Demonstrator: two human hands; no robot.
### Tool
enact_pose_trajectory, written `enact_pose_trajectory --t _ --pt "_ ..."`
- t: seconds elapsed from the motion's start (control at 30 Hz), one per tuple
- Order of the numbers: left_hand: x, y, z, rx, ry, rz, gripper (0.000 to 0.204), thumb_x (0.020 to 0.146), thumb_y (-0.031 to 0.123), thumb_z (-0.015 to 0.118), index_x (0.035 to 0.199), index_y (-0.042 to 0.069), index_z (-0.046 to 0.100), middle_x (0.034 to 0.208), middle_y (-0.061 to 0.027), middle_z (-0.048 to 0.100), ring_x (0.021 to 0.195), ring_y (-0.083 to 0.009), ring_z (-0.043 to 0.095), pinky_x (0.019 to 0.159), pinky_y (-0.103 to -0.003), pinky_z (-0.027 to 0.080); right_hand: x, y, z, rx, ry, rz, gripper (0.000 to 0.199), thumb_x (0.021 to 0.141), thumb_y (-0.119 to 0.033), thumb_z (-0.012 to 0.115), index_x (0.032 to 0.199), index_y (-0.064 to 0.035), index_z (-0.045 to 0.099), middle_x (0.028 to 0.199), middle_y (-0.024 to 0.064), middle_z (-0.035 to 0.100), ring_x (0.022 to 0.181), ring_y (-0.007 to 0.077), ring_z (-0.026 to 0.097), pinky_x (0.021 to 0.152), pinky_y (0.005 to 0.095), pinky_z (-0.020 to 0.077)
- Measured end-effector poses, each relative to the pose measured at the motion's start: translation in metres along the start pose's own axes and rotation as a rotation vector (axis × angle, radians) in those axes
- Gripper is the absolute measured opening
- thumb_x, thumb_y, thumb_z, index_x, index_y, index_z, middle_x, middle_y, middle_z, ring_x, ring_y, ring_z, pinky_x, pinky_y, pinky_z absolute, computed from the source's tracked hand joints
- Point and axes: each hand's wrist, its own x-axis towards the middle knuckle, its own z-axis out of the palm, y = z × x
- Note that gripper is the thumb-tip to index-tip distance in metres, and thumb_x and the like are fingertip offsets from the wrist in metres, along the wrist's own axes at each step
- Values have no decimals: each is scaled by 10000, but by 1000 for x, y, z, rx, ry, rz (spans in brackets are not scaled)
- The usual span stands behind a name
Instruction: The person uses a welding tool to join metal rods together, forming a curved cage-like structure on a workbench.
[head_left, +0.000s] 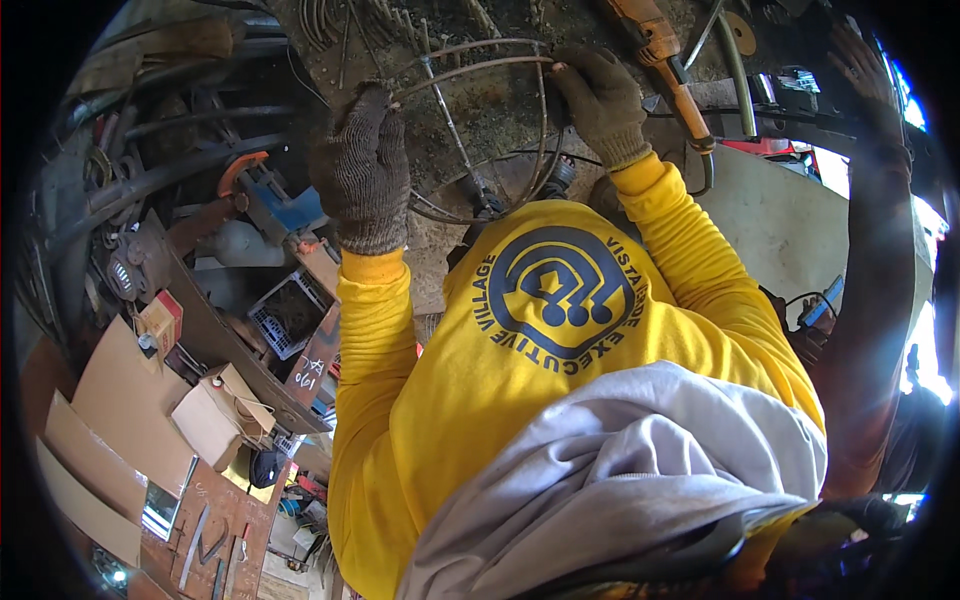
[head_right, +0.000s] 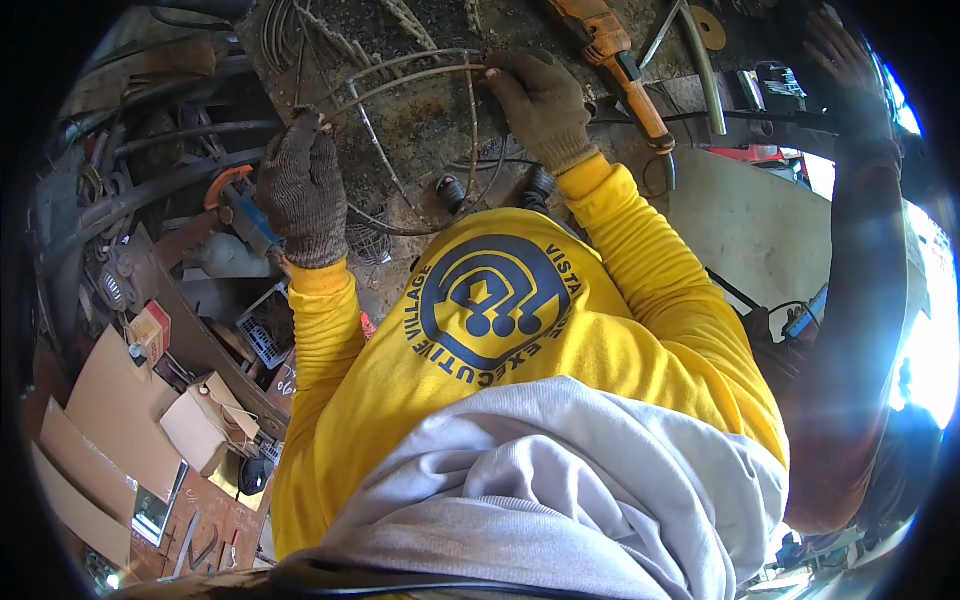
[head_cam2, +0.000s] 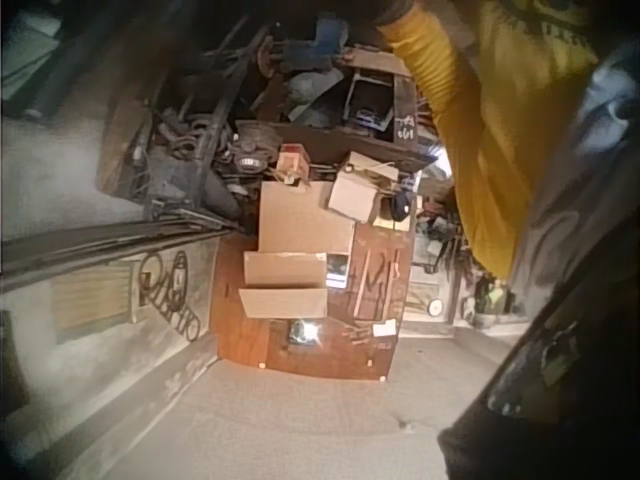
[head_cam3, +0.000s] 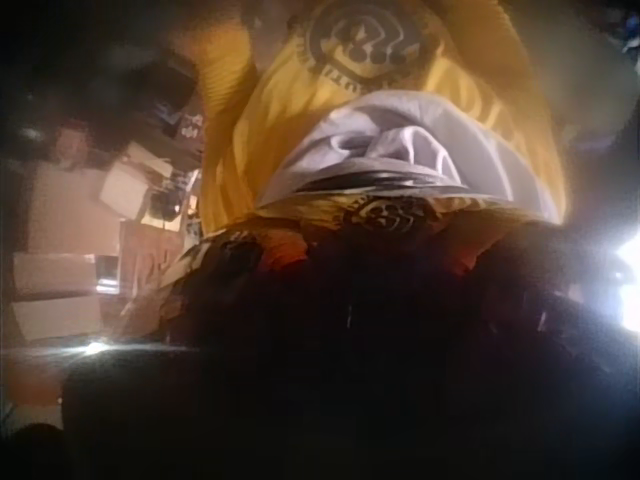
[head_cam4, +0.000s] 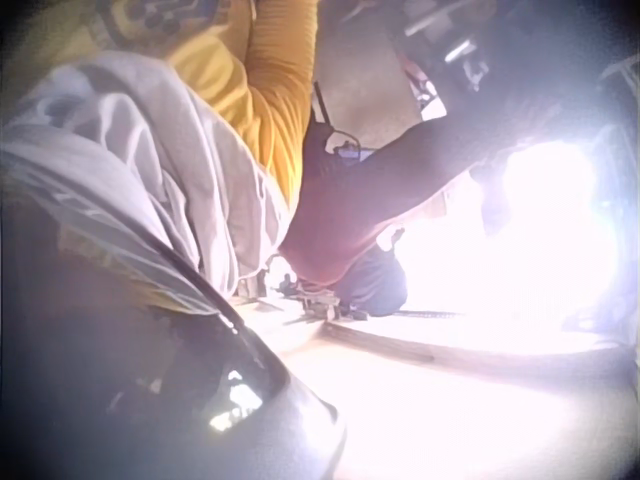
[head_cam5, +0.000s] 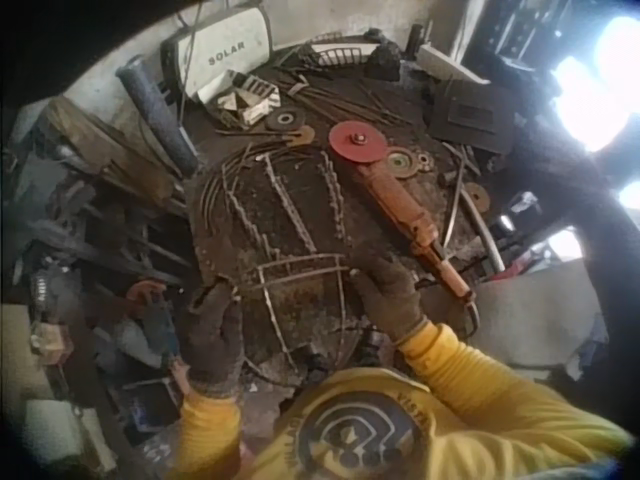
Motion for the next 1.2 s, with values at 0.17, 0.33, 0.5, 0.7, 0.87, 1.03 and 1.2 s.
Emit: enact_pose_trajectory --t 0.17,0.33,0.5,0.7,0.87,1.03,1.2 --pt "1 -1 1 -40 19 0 259 843 76 750 1101 86 731 978 -175 735 882 -347 721 784 -397 563 -1 4 1 -12 5 -8 220 914 -200 683 1069 -55 742 986 131 691 920 272 684 820 351 535" --pt "-2 -5 3 8 21 34 256 851 34 734 1106 42 734 991 -158 729 884 -304 716 810 -373 560 -1 6 2 -21 3 0 242 914 -233 680 1074 -62 740 996 143 686 931 302 678 829 368 529" --pt "1 -12 5 -33 1 19 261 863 29 722 1124 41 732 996 -152 731 901 -276 717 817 -350 557 0 8 3 -51 0 0 245 916 -247 676 1077 -74 740 1004 146 689 941 309 680 833 372 529" --pt "-2 -12 7 -20 4 13 269 860 15 716 1127 41 733 1001 -144 733 903 -259 716 819 -337 553 0 8 4 -24 13 16 262 913 -269 683 1093 -88 742 1014 145 699 950 305 689 845 370 534" --pt "-2 -13 6 11 15 30 272 855 12 717 1125 41 734 1000 -146 733 889 -269 715 812 -346 556 -1 8 5 -32 10 39 260 914 -264 682 1100 -92 742 1003 138 702 948 300 690 845 367 535" --pt "0 -12 5 28 0 34 259 859 28 722 1116 54 738 1001 -142 733 893 -286 717 807 -364 560 0 9 4 -52 22 -32 244 917 -253 675 1084 -87 739 996 138 696 928 298 688 825 368 533" --pt "-1 -11 6 -23 6 3 237 867 44 725 1103 49 739 998 -142 736 904 -289 719 815 -367 559 1 4 4 -41 27 -30 229 918 -226 672 1075 -72 737 994 138 692 919 297 686 813 361 533"
